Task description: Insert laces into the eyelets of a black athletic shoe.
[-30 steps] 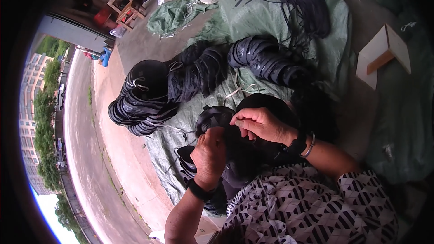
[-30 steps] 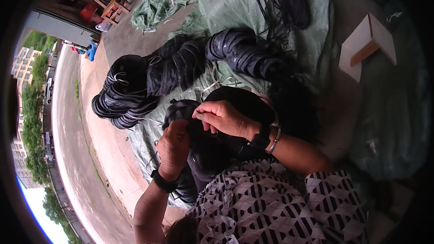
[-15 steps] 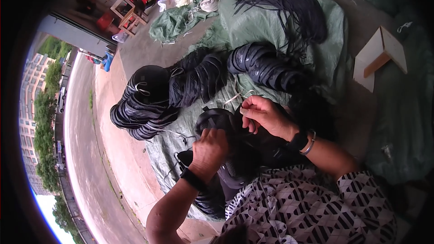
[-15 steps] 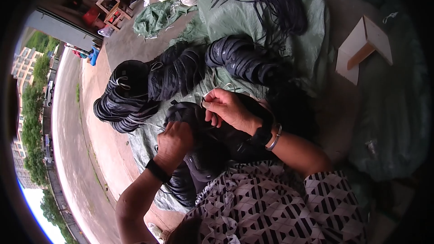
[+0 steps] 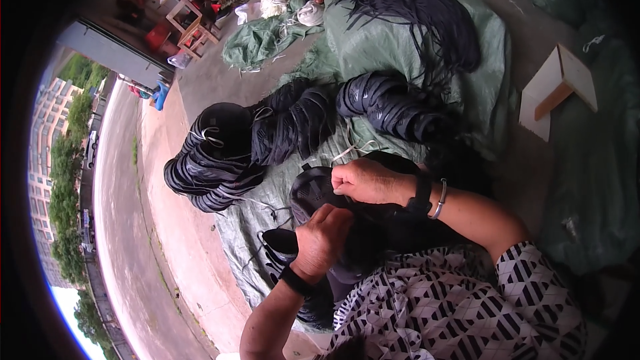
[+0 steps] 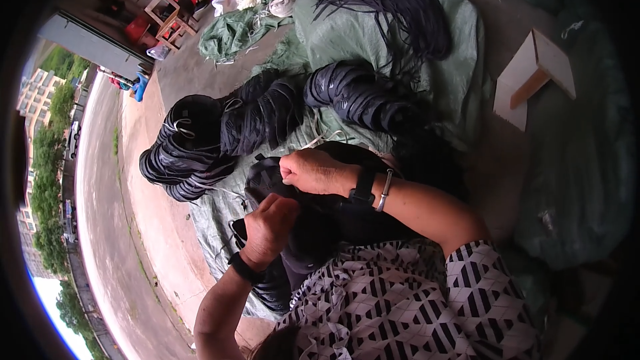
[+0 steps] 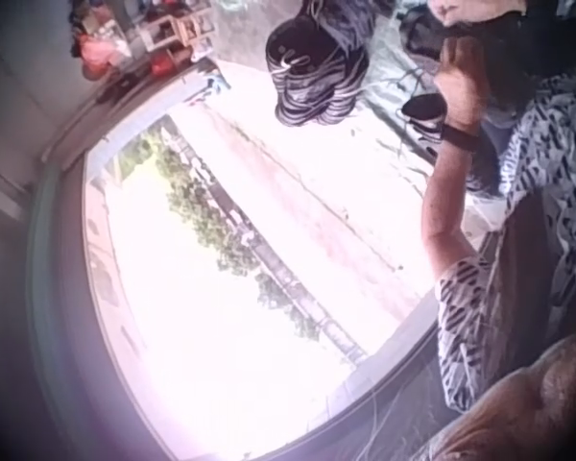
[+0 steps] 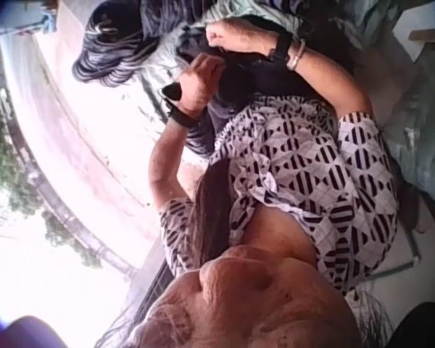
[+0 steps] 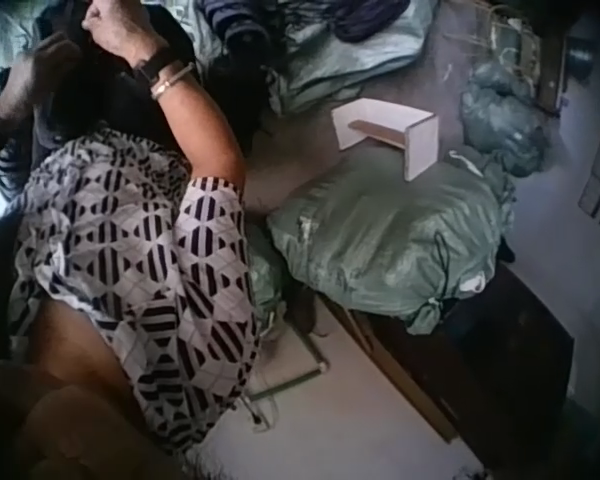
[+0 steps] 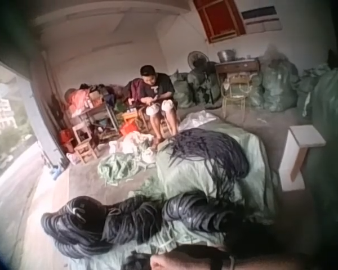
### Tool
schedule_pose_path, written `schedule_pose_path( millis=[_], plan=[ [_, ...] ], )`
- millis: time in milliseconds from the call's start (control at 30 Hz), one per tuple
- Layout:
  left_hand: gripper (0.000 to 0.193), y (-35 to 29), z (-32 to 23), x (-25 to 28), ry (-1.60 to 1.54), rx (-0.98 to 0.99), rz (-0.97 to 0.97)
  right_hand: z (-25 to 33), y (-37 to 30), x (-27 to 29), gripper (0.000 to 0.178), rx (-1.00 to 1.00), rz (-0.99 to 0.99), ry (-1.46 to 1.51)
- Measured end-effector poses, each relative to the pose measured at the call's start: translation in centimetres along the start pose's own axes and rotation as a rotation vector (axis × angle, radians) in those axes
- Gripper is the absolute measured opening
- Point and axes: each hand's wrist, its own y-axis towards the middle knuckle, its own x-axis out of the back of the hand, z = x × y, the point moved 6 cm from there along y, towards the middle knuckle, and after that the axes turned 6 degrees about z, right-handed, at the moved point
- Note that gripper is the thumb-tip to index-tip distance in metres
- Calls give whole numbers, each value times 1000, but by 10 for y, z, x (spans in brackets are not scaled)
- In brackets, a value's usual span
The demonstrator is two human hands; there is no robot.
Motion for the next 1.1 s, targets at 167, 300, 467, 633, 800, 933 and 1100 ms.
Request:
schedule_pose_path(
  millis=[167,300,467,633,800,933,1100],
  plan=[
    [16,-18,-72,-16,-557,-305,288,1,-2,0,8,-27,-14,29],
    [23,-12,-40,3,-259,-123,19,19,-9,2,11,103,17,-60],
    [12,8,27,37,289,-65,-90,25,-11,-6,12,109,139,-324],
    [12,2,46,29,345,15,36,37,0,-9,12,89,234,-440],
    [10,-2,59,18,158,153,80,46,7,-20,7,120,351,-606],
    [10,-3,64,18,136,141,78,46,11,-28,5,114,320,-607],
    [10,-10,69,12,69,176,79,39,-3,-21,9,-19,191,-389]
  ],
)
